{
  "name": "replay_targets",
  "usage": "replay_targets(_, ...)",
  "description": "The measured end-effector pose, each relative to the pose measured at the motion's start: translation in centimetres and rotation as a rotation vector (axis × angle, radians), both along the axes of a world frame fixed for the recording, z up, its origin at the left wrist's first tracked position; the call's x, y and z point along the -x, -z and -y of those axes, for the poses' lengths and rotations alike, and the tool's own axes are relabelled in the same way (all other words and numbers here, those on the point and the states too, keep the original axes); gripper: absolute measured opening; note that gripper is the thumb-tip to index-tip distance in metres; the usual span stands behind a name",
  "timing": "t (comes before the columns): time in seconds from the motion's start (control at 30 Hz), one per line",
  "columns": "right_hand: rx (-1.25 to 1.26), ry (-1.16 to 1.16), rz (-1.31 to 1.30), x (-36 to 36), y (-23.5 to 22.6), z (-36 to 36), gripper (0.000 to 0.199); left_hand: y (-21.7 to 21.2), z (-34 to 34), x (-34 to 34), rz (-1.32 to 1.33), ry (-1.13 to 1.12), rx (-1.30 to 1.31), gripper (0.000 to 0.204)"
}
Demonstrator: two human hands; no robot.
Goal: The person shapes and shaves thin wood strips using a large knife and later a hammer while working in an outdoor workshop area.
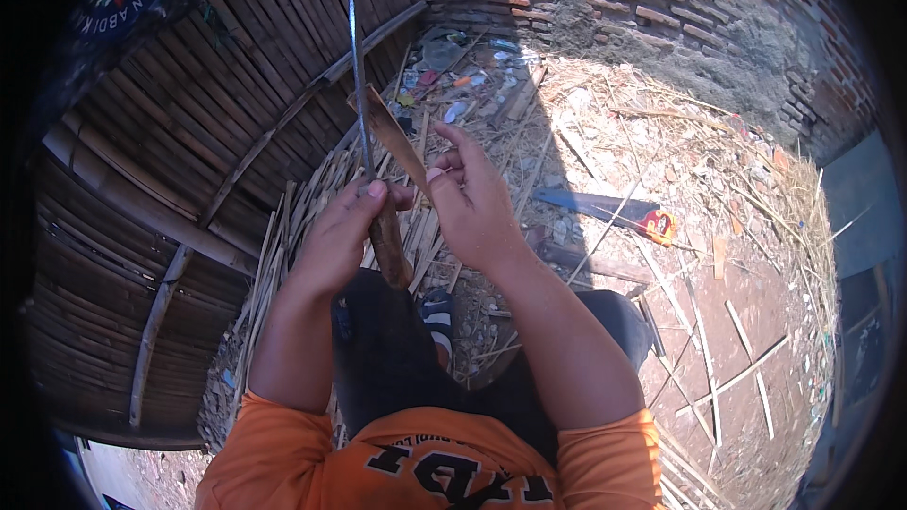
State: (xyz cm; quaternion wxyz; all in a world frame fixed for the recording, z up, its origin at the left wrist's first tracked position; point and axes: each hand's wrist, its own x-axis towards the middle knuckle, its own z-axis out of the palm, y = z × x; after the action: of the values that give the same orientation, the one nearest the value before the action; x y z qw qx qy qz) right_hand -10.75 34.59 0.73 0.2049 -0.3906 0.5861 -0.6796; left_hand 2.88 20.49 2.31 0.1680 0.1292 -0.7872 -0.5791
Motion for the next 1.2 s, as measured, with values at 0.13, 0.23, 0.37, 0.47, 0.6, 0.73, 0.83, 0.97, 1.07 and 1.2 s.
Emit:
replay_targets(0.13, -0.029, 0.294, -0.371, 2.8, 4.2, 3.8, 0.064, -0.8, 0.2, -1.8, 0.045, 0.011, -0.23, 0.042)
replay_targets(0.23, -0.001, 0.346, -0.557, 2.9, 5.9, 6.9, 0.065, -1.0, 0.4, -2.9, 0.114, 0.028, -0.253, 0.041)
replay_targets(0.37, 0.049, 0.31, -0.523, 2.0, 6.5, 9.3, 0.048, -1.2, 0.3, -4.1, 0.069, -0.006, -0.299, 0.041)
replay_targets(0.47, -0.068, 0.311, -0.365, 0.9, 5.5, 9.6, 0.031, -1.4, 0.7, -4.8, 0.069, -0.055, -0.297, 0.039)
replay_targets(0.6, -0.051, 0.407, -0.455, 0.4, 5.6, 10.2, 0.025, -1.6, 1.0, -5.2, 0.071, -0.106, -0.292, 0.041)
replay_targets(0.73, -0.07, 0.467, -0.498, 0.1, 5.6, 10.6, 0.025, -1.1, 1.6, -5.5, 0.057, -0.115, -0.195, 0.052)
replay_targets(0.83, -0.142, 0.439, -0.49, 0.2, 5.5, 10.4, 0.034, -1.4, 2.6, -5.4, 0.064, -0.079, -0.196, 0.057)
replay_targets(0.97, -0.165, 0.381, -0.492, 1.1, 5.1, 8.5, 0.07, -1.8, 2.8, -5.5, 0.096, -0.132, -0.142, 0.056)
replay_targets(1.07, -0.318, 0.407, -0.547, 5.3, 3.2, 4.2, 0.091, -1.6, 3.2, -5.8, 0.101, -0.163, -0.112, 0.056)
replay_targets(1.2, -0.302, 0.624, -0.556, 12.9, 2.4, -5.0, 0.065, -2.2, 3.0, -4.8, 0.117, -0.195, -0.095, 0.06)
